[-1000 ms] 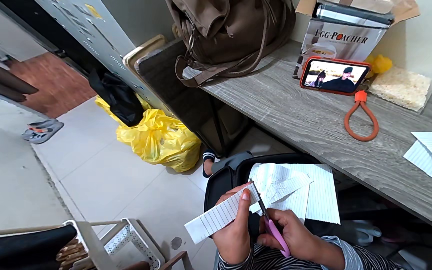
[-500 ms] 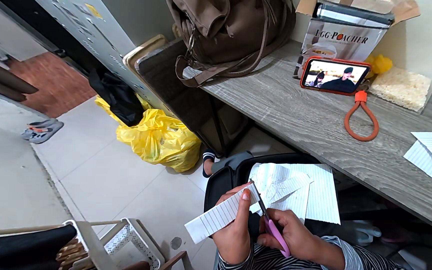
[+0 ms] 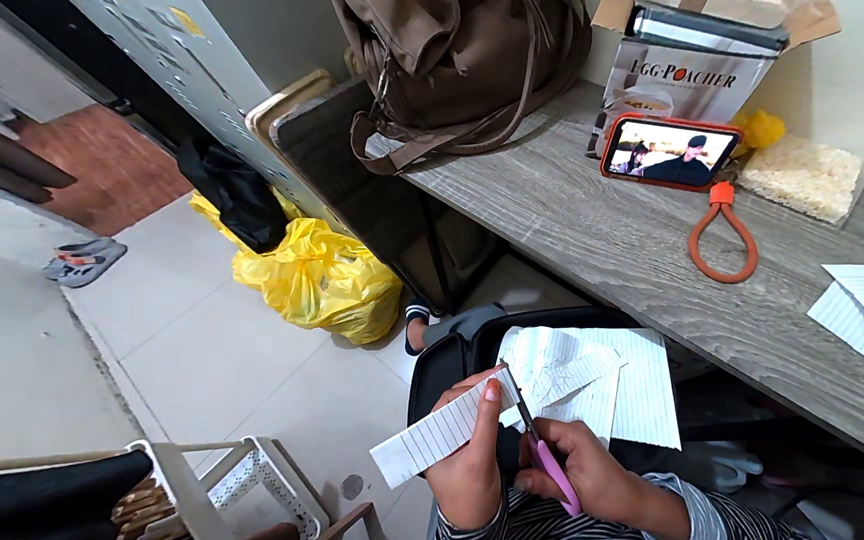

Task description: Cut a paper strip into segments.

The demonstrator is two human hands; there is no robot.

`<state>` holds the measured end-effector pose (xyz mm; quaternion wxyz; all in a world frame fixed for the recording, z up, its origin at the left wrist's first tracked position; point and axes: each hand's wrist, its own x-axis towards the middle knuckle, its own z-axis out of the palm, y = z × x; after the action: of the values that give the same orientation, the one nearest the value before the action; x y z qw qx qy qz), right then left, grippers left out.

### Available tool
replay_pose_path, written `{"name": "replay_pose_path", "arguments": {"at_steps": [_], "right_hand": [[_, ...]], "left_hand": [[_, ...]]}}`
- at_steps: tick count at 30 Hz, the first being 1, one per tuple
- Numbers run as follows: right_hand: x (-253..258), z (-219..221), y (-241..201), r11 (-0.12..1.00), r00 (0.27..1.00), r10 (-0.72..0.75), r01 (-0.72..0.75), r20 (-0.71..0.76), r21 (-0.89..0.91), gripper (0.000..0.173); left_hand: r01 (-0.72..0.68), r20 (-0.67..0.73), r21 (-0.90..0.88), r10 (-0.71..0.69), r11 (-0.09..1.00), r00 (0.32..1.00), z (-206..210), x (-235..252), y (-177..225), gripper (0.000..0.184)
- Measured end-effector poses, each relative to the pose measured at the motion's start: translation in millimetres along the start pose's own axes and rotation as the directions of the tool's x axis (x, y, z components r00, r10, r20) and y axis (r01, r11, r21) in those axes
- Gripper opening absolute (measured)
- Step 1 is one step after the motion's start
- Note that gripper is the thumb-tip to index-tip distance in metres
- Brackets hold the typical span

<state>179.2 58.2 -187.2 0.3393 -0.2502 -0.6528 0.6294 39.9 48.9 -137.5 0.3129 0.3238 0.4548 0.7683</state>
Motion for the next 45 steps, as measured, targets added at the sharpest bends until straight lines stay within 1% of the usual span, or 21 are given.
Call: {"name": "replay_pose_path", "arguments": {"at_steps": [45], "right_hand": [[-0.3, 0.3, 0.1, 1.000, 1.000, -0.012, 0.012, 0.001, 0.000, 0.032]], "left_hand": [[0.017, -0.005, -0.009, -0.017, 1.000, 1.000, -1.0, -1.4, -0.1, 0.005]]}}
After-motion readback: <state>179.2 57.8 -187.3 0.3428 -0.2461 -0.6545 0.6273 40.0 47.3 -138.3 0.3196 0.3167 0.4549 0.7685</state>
